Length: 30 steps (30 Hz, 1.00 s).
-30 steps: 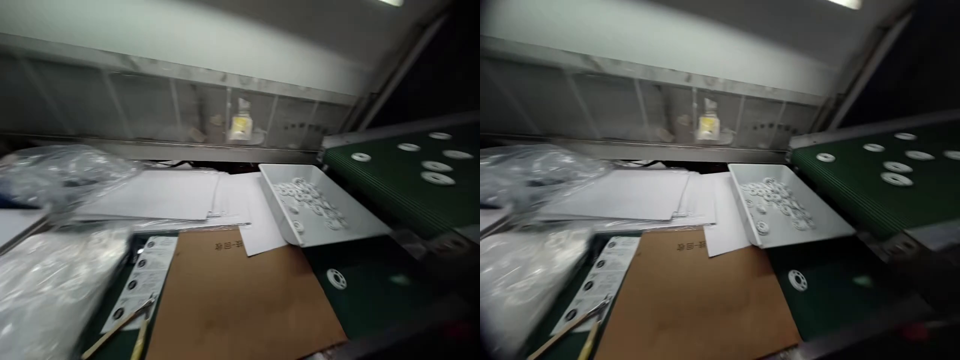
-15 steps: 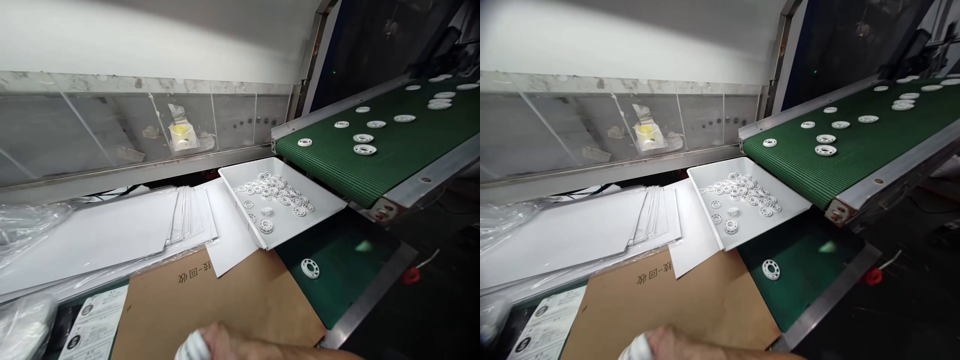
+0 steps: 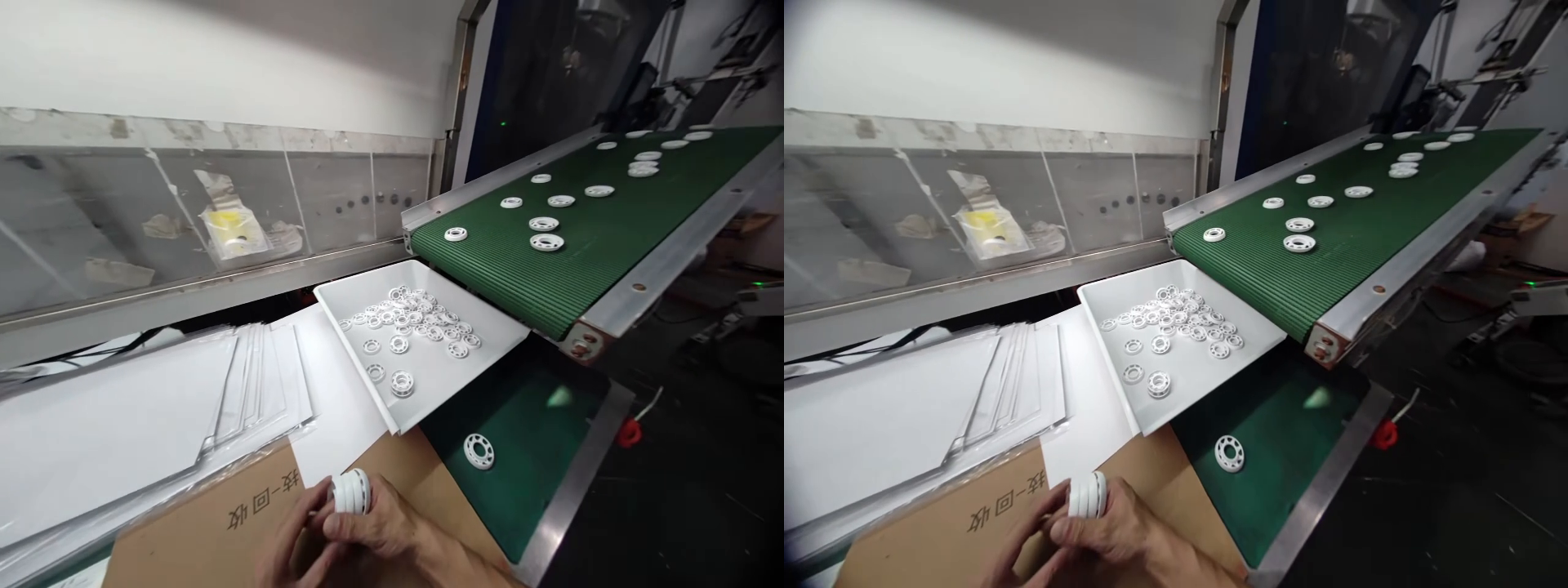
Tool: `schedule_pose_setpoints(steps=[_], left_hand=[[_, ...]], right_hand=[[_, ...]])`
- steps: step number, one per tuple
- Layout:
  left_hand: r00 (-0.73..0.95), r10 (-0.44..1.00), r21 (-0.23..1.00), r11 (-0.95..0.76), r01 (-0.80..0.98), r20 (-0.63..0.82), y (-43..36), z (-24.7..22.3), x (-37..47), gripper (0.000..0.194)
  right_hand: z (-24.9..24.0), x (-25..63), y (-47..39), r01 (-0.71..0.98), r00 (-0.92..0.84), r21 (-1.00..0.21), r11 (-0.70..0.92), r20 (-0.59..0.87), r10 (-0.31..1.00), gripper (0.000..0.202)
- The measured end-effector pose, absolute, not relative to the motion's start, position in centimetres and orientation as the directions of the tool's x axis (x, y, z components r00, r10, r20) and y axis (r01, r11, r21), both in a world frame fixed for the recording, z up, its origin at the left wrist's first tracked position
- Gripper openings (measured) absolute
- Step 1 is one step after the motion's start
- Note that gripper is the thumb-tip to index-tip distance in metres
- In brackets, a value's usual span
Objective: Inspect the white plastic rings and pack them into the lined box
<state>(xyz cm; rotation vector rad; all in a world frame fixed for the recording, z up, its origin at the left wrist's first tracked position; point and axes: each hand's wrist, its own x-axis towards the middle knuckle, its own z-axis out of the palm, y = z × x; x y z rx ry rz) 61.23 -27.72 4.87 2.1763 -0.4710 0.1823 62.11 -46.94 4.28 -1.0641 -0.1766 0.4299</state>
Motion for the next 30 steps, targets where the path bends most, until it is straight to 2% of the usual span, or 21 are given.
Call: schedule_pose_setpoints(steps=[4, 8, 13, 16, 20, 23, 28, 30], left_hand=[[0.906, -0.271, 0.749, -0.511, -0.422, 0.325, -28.1, 4.2, 61.4, 0.051], [0.883, -0.232, 0.727, -0.503, -0.467, 0.408, -27.6, 3.7, 59.8, 0.044], [0.863, -0.241, 0.722, -0.474, -0.504, 0.444, -27.8, 3.2, 58.8, 0.056], [0.855, -0.208, 0.712, -0.479, -0.513, 0.476, -28.3, 2.9, 58.5, 0.051], [0.831, -0.181, 0.673, -0.508, -0.537, 0.527, -28.7, 2.9, 58.2, 0.052], [0.793, -0.176, 0.639, -0.503, -0.582, 0.584, -28.7, 3.8, 58.2, 0.055], [0.765, -0.209, 0.612, -0.488, -0.622, 0.609, -28.2, 6.3, 58.3, 0.038], [0.750, -0.223, 0.620, -0.445, -0.646, 0.622, -28.1, 7.0, 58.3, 0.037]], right_hand=[[4.8, 61.9, -47.5, -0.274, 0.882, -0.880, 0.387, -0.069, 0.466, 0.043], [4.8, 60.7, -47.8, -0.262, 0.905, -0.907, 0.329, -0.112, 0.411, 0.042], [3.7, 59.7, -47.7, -0.271, 0.917, -0.929, 0.250, -0.170, 0.361, 0.045], [3.5, 59.2, -47.5, -0.251, 0.917, -0.944, 0.215, -0.161, 0.365, 0.047], [3.9, 58.6, -47.3, -0.161, 0.932, -0.977, 0.138, -0.105, 0.346, 0.045], [4.2, 58.5, -47.2, -0.045, 0.951, -0.994, 0.103, -0.011, 0.308, 0.039], [5.4, 58.5, -47.6, 0.185, 0.928, -0.983, -0.001, 0.174, 0.329, 0.026], [5.9, 58.3, -47.7, 0.238, 0.915, -0.971, -0.018, 0.218, 0.340, 0.025]])
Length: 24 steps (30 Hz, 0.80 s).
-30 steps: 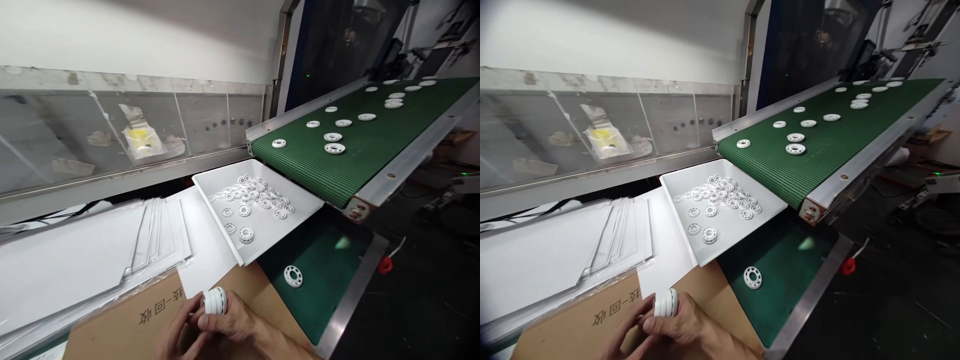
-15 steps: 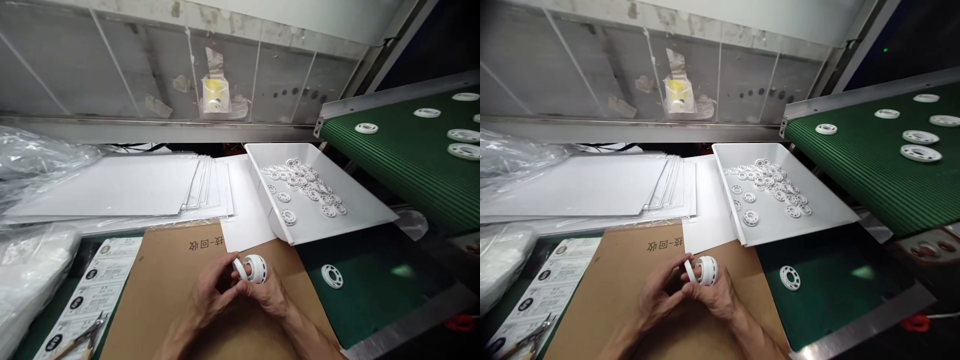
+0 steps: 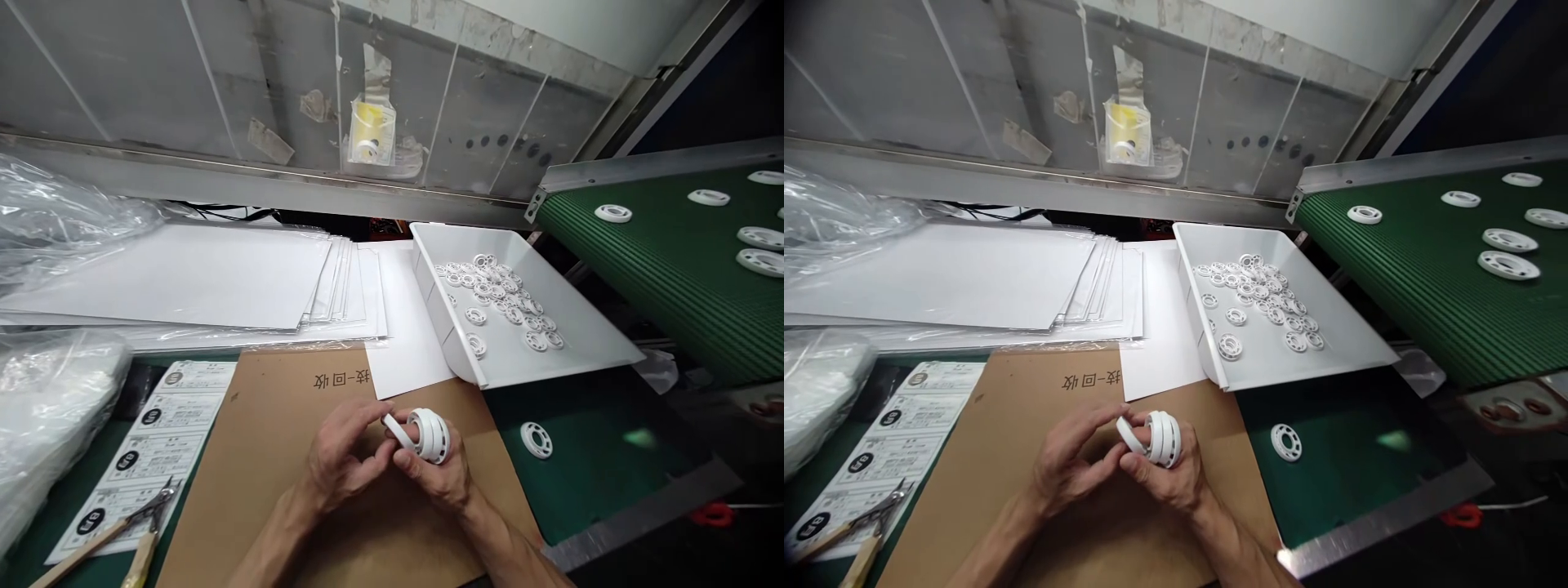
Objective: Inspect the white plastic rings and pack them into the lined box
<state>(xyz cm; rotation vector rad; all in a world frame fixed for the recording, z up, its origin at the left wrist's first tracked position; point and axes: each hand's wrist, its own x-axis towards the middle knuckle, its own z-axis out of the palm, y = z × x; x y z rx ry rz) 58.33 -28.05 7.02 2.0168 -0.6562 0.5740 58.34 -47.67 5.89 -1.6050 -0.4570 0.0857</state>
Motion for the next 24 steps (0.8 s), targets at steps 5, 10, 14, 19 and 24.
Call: schedule_pose_setpoints(steps=[5, 10, 14, 19, 24], left_hand=[[0.756, -0.221, 0.676, -0.344, -0.651, 0.616, -28.0, 7.7, 58.2, 0.041], [0.743, -0.200, 0.686, -0.288, -0.668, 0.639, -28.2, 7.8, 58.1, 0.033], [0.737, -0.191, 0.695, -0.249, -0.675, 0.648, -28.1, 7.8, 58.1, 0.033], [0.748, -0.237, 0.722, -0.199, -0.662, 0.620, -28.0, 7.5, 58.0, 0.047], [0.774, -0.209, 0.751, -0.192, -0.632, 0.598, -28.1, 7.1, 58.0, 0.057]], right_hand=[[5.5, 58.1, -47.1, 0.056, 0.951, -0.979, 0.195, 0.112, 0.290, 0.032], [3.9, 59.0, -46.9, -0.032, 0.994, -0.937, 0.348, 0.006, 0.109, 0.028], [3.6, 59.3, -47.1, -0.036, 0.997, -0.934, 0.357, -0.012, 0.071, 0.024], [3.9, 59.1, -47.0, -0.066, 0.993, -0.922, 0.382, -0.022, 0.117, 0.023], [4.3, 59.1, -47.1, -0.138, 0.976, -0.894, 0.427, -0.050, 0.211, 0.024]])
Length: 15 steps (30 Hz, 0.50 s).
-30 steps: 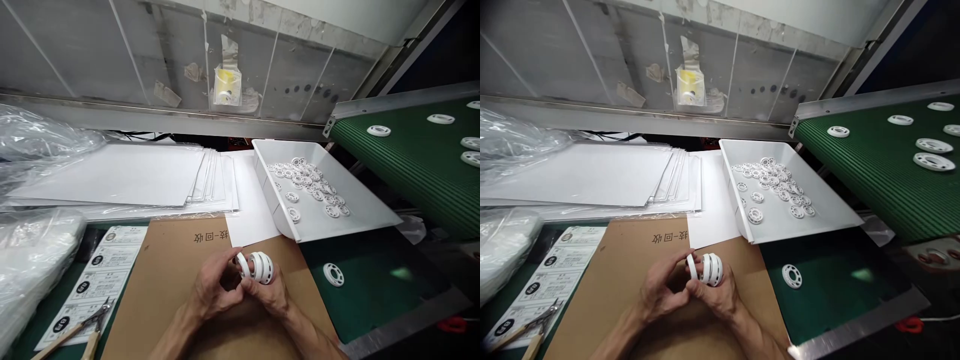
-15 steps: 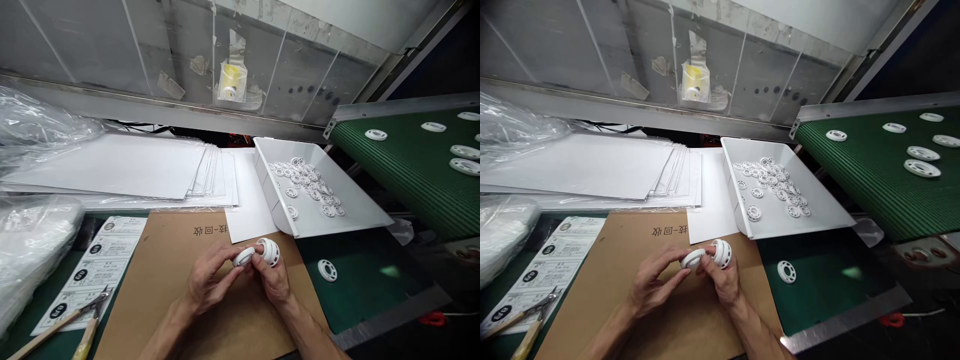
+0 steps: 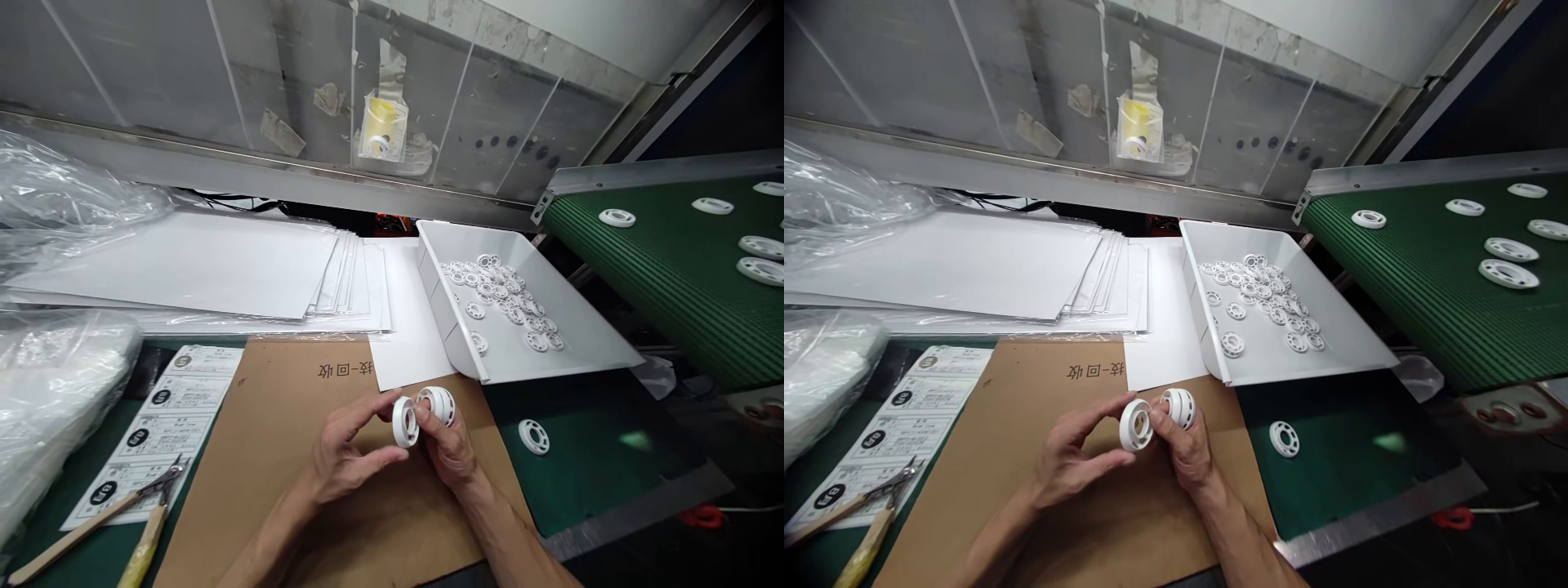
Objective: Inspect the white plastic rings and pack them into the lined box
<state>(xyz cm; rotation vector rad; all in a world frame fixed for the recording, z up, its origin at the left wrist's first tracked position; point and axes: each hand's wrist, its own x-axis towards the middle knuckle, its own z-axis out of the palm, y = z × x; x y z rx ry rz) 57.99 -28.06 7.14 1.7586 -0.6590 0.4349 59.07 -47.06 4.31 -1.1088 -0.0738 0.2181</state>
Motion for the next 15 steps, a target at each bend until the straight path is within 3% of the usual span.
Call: schedule_pose_setpoints(steps=[15], left_hand=[[0.842, -0.187, 0.823, -0.190, -0.536, 0.505, -27.78, 7.35, 57.87, 0.053]], right_hand=[[4.75, 58.52, -46.97, -0.204, 0.940, -0.882, 0.426, -0.055, 0.336, 0.024]])
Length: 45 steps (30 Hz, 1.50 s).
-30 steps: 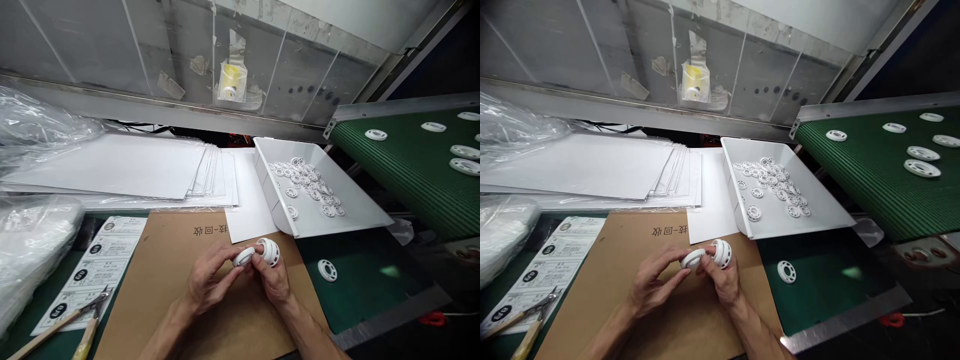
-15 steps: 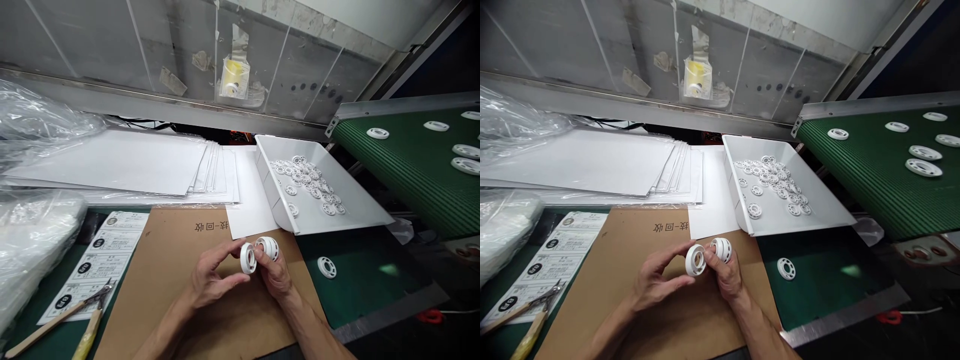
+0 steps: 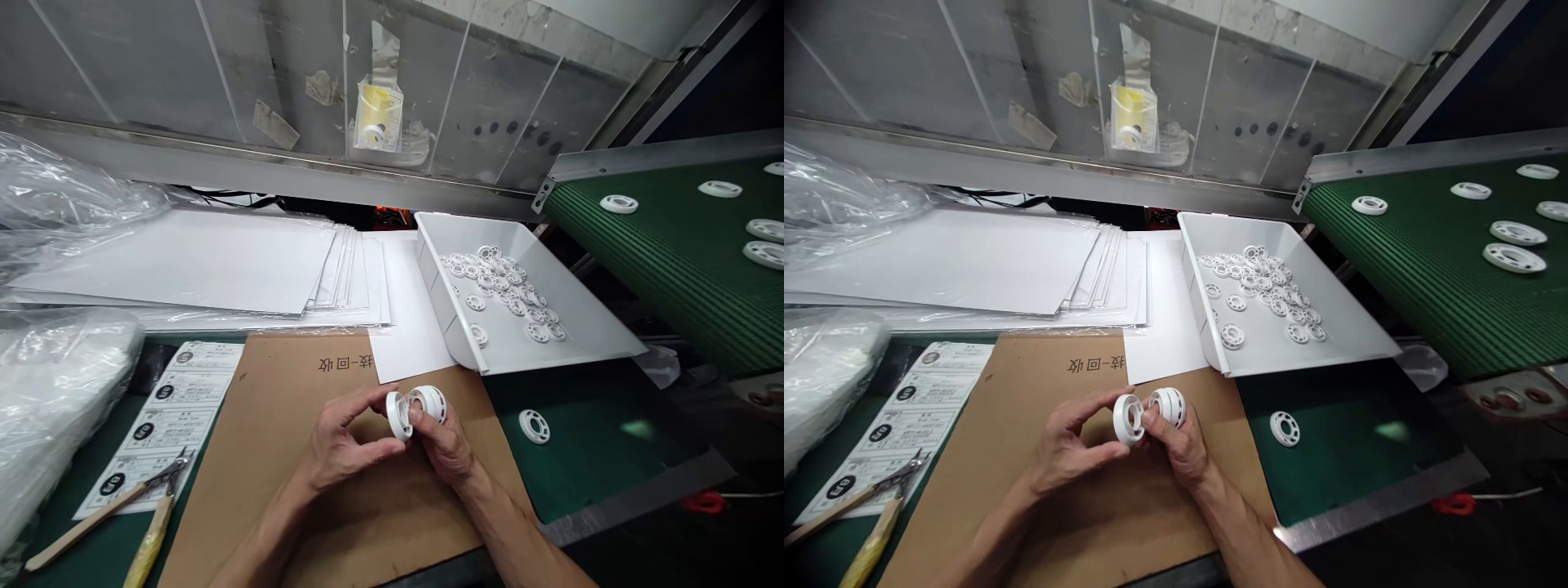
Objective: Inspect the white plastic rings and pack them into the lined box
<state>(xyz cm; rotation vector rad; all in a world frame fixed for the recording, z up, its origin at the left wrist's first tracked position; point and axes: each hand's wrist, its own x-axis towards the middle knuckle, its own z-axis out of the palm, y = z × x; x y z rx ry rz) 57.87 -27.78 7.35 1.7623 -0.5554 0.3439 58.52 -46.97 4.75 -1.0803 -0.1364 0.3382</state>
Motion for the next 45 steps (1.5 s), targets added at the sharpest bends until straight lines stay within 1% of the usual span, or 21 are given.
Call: schedule_pose_setpoints(steps=[4, 8, 11, 13, 15, 19, 22, 24, 29, 34, 39, 42, 45], left_hand=[[0.875, -0.182, 0.855, -0.199, -0.479, 0.448, -27.9, 7.2, 57.7, 0.055], [0.936, -0.155, 0.925, -0.165, -0.341, 0.317, -27.7, 6.7, 57.5, 0.042], [0.961, -0.192, 0.961, -0.152, -0.232, 0.201, -27.7, 6.8, 57.6, 0.033], [0.964, -0.216, 0.968, -0.165, -0.191, 0.154, -27.8, 7.1, 57.7, 0.030], [0.962, -0.234, 0.968, -0.171, -0.183, 0.141, -27.9, 7.4, 57.8, 0.029], [0.950, -0.262, 0.959, -0.176, -0.221, 0.170, -28.0, 7.5, 57.9, 0.028], [0.937, -0.285, 0.940, -0.215, -0.266, 0.200, -28.1, 7.2, 57.8, 0.030], [0.925, -0.272, 0.910, -0.246, -0.334, 0.266, -28.3, 7.0, 57.7, 0.035], [0.869, -0.220, 0.804, -0.330, -0.494, 0.443, -28.9, 7.2, 57.6, 0.045], [0.826, -0.228, 0.735, -0.378, -0.562, 0.515, -28.8, 7.2, 57.8, 0.050], [0.759, -0.231, 0.634, -0.433, -0.641, 0.609, -28.8, 6.8, 57.8, 0.043], [0.715, -0.234, 0.578, -0.451, -0.680, 0.659, -28.9, 6.9, 57.8, 0.039], [0.691, -0.243, 0.543, -0.467, -0.698, 0.680, -28.6, 6.9, 58.1, 0.040]], right_hand=[[4.6, 58.4, -47.0, -0.196, 0.943, -0.882, 0.428, -0.051, 0.329, 0.025], [4.6, 58.4, -47.2, -0.175, 0.938, -0.883, 0.436, -0.015, 0.346, 0.023], [4.9, 58.5, -47.5, -0.116, 0.939, -0.890, 0.442, 0.047, 0.342, 0.029], [5.1, 58.6, -47.6, -0.087, 0.941, -0.896, 0.435, 0.070, 0.332, 0.031], [5.2, 58.6, -47.8, -0.073, 0.941, -0.900, 0.430, 0.080, 0.327, 0.029], [5.2, 58.6, -47.8, -0.080, 0.942, -0.902, 0.425, 0.071, 0.328, 0.025], [5.1, 58.5, -47.8, -0.091, 0.945, -0.888, 0.451, 0.066, 0.320, 0.021], [5.1, 58.5, -47.8, -0.084, 0.944, -0.886, 0.457, 0.075, 0.320, 0.018], [5.3, 58.7, -48.0, -0.034, 0.938, -0.910, 0.413, 0.113, 0.328, 0.011], [5.3, 58.6, -48.1, -0.015, 0.939, -0.918, 0.397, 0.124, 0.321, 0.013], [5.5, 58.5, -48.1, 0.046, 0.953, -0.939, 0.342, 0.144, 0.267, 0.013], [5.9, 58.4, -48.0, 0.083, 0.962, -0.955, 0.286, 0.151, 0.227, 0.018], [6.1, 58.5, -48.0, 0.094, 0.959, -0.970, 0.224, 0.149, 0.243, 0.020]])
